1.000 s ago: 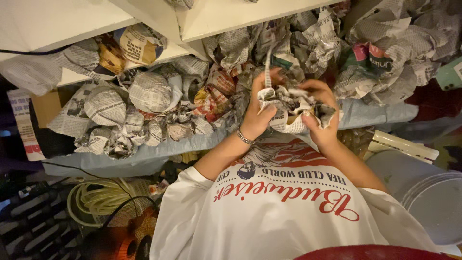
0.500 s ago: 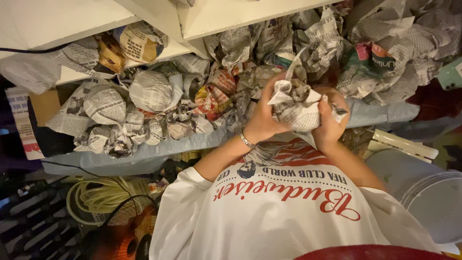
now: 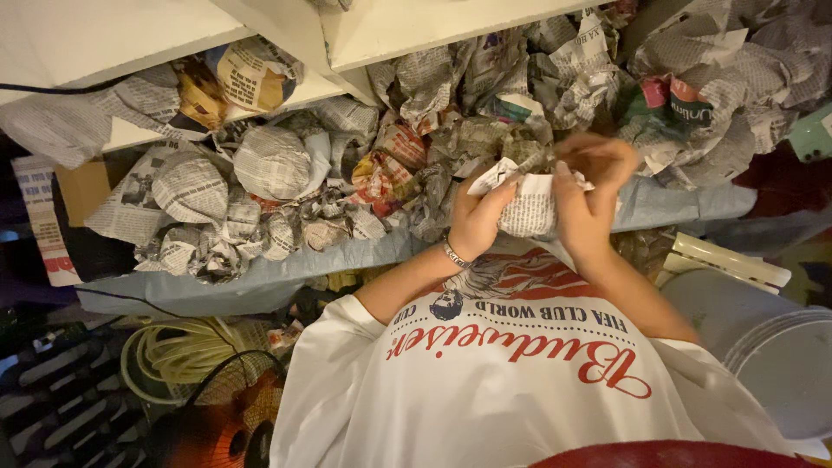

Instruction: The person sits on the floor and wraps glass cups in sheets of newspaper, crumpling and folding the paper around each cup by hand and placing the wrapped cups on a low shelf with a pile of already wrapped cups.

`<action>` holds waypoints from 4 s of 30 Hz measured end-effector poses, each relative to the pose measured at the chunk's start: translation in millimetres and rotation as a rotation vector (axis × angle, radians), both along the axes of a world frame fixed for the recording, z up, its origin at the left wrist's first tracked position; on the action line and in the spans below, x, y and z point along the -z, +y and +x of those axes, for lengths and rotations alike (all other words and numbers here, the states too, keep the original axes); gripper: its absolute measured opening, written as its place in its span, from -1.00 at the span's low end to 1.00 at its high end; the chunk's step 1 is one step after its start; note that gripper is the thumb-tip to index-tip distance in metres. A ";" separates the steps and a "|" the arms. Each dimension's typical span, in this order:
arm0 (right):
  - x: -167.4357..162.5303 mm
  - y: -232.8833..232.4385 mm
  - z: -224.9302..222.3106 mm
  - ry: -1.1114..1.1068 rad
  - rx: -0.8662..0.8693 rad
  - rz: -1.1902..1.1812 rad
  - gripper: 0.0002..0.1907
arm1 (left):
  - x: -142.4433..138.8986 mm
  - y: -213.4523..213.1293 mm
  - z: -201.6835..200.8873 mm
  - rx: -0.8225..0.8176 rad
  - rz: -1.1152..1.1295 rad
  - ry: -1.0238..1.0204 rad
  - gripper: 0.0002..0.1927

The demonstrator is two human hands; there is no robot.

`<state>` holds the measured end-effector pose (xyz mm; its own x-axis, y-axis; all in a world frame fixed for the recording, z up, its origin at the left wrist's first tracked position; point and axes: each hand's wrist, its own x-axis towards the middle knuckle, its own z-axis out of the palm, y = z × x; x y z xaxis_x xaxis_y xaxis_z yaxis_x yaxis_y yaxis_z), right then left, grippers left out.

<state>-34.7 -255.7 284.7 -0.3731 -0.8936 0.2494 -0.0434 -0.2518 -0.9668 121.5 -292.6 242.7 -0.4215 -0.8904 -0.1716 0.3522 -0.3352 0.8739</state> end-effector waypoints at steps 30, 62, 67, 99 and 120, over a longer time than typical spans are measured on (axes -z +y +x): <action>41.0 8.3 -10.4 0.207 0.090 0.050 -0.71 | -66.9 -17.4 1.9 -0.090 -1.141 -0.762 -0.39; 35.4 -3.0 -1.3 0.550 0.197 -0.267 -0.65 | -44.1 -4.0 -16.9 -0.231 -0.513 -0.404 -0.72; 56.1 -3.9 12.0 0.028 0.200 -0.144 -0.76 | -26.0 -11.6 -28.8 -0.282 -0.363 -0.257 -0.70; 34.0 -4.1 4.2 -0.323 0.007 0.126 -0.88 | -34.7 -14.1 -10.5 -0.099 -0.354 -0.286 -0.76; 55.7 31.5 -14.0 0.490 0.219 0.115 -0.76 | -31.1 5.4 -19.4 -0.002 -0.353 -0.453 -0.72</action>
<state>-48.7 -224.3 229.0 -0.4184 -0.8398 0.3460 -0.5348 -0.0801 -0.8411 102.1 -287.3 273.8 -0.3735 -0.9273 -0.0268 -0.0828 0.0045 0.9966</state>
